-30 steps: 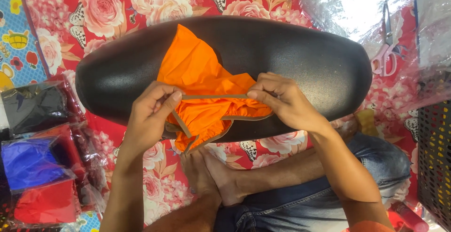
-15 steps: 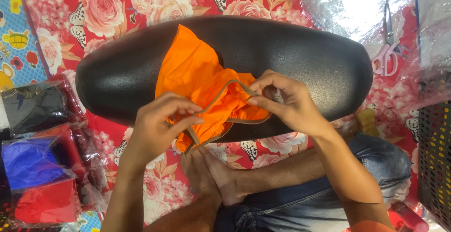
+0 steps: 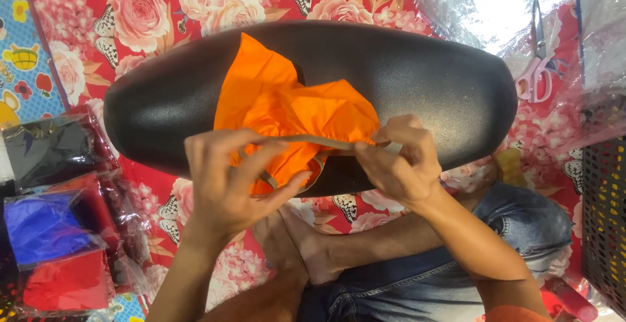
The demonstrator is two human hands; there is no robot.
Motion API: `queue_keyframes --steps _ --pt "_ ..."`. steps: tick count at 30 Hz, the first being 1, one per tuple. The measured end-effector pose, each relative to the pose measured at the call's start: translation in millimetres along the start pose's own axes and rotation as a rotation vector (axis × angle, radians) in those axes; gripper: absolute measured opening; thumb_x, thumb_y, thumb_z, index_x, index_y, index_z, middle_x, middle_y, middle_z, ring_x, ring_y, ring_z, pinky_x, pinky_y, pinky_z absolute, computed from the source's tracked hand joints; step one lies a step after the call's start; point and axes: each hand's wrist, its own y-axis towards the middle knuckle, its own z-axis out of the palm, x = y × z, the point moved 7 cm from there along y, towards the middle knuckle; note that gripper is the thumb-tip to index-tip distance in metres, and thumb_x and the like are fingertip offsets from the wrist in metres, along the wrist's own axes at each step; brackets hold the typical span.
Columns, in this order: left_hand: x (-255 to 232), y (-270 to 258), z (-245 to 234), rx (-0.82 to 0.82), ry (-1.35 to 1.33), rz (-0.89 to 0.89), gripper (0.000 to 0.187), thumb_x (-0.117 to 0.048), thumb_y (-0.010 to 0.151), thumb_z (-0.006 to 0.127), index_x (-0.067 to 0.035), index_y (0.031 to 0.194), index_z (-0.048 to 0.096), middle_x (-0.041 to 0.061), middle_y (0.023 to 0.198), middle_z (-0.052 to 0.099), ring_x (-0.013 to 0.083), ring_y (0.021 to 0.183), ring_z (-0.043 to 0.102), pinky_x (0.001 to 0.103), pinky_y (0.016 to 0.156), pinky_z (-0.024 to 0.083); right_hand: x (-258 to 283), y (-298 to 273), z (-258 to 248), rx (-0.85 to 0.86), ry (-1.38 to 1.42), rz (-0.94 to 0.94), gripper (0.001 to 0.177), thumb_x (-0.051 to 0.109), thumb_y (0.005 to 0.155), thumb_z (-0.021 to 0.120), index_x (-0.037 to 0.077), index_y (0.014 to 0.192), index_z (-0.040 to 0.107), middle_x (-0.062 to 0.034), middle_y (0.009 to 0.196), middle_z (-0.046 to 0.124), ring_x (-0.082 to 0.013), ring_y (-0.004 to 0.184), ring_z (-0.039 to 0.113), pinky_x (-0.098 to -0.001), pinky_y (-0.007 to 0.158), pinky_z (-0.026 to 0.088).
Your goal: Fitting an orange elasticized protective cover onto a motorcycle seat while sitting on the floor.
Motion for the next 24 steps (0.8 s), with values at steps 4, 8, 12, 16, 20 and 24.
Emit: queue_keyframes --steps 4,8,12,16,20,24 --pt "-15 5 13 -0.052 0.015 0.166 0.008 -0.007 0.090 0.081 -0.013 0.095 0.077 0.005 0.093 0.069 0.0224 0.078 0.064 0.034 0.076 0.048 14 2 2 0.043 0.074 -0.011 0.009 -0.010 0.083 0.081 -0.002 0.083 0.076 -0.0197 0.088 0.061 -0.0274 0.066 0.056 -0.0435 0.059 0.053" --pt "-7 -1 9 -0.125 -0.073 0.148 0.008 0.000 0.089 0.081 -0.008 0.091 0.080 0.006 0.088 0.073 0.0212 0.072 0.067 0.032 0.067 0.052 8 4 1 0.051 0.018 -0.048 0.008 -0.009 0.085 0.080 -0.001 0.085 0.077 -0.0183 0.087 0.060 -0.0270 0.064 0.055 -0.0438 0.059 0.053" --pt "3 -3 -14 -0.207 -0.139 0.134 0.010 0.011 0.084 0.080 0.002 0.089 0.081 0.015 0.087 0.072 0.0286 0.065 0.067 0.039 0.061 0.057 -5 24 -8 0.032 -0.104 -0.093 0.007 -0.009 0.089 0.080 -0.006 0.084 0.075 -0.0222 0.086 0.067 -0.0339 0.065 0.059 -0.0473 0.061 0.053" --pt "18 -25 -25 -0.308 -0.091 0.112 0.019 0.024 0.077 0.081 0.007 0.086 0.079 0.020 0.081 0.067 0.0288 0.062 0.066 0.041 0.054 0.058 -6 37 -30 0.003 -0.218 -0.215 0.008 -0.010 0.086 0.087 -0.005 0.082 0.083 -0.0234 0.083 0.071 -0.0335 0.067 0.058 -0.0472 0.062 0.054" --pt "26 -35 -18 -0.279 -0.119 0.130 0.020 0.022 0.077 0.083 0.005 0.088 0.079 0.018 0.085 0.066 0.0277 0.064 0.067 0.041 0.056 0.059 1 34 -30 0.022 -0.179 -0.233 0.010 -0.006 0.088 0.084 -0.002 0.079 0.082 -0.0225 0.083 0.070 -0.0324 0.068 0.058 -0.0459 0.062 0.053" --pt "32 -40 -19 -0.289 -0.091 0.162 0.018 0.020 0.080 0.084 0.005 0.088 0.079 0.016 0.083 0.064 0.0271 0.063 0.066 0.040 0.058 0.057 -8 24 -22 0.028 -0.201 -0.216 0.011 -0.004 0.091 0.083 0.002 0.081 0.082 -0.0183 0.084 0.071 -0.0291 0.069 0.053 -0.0434 0.063 0.049"
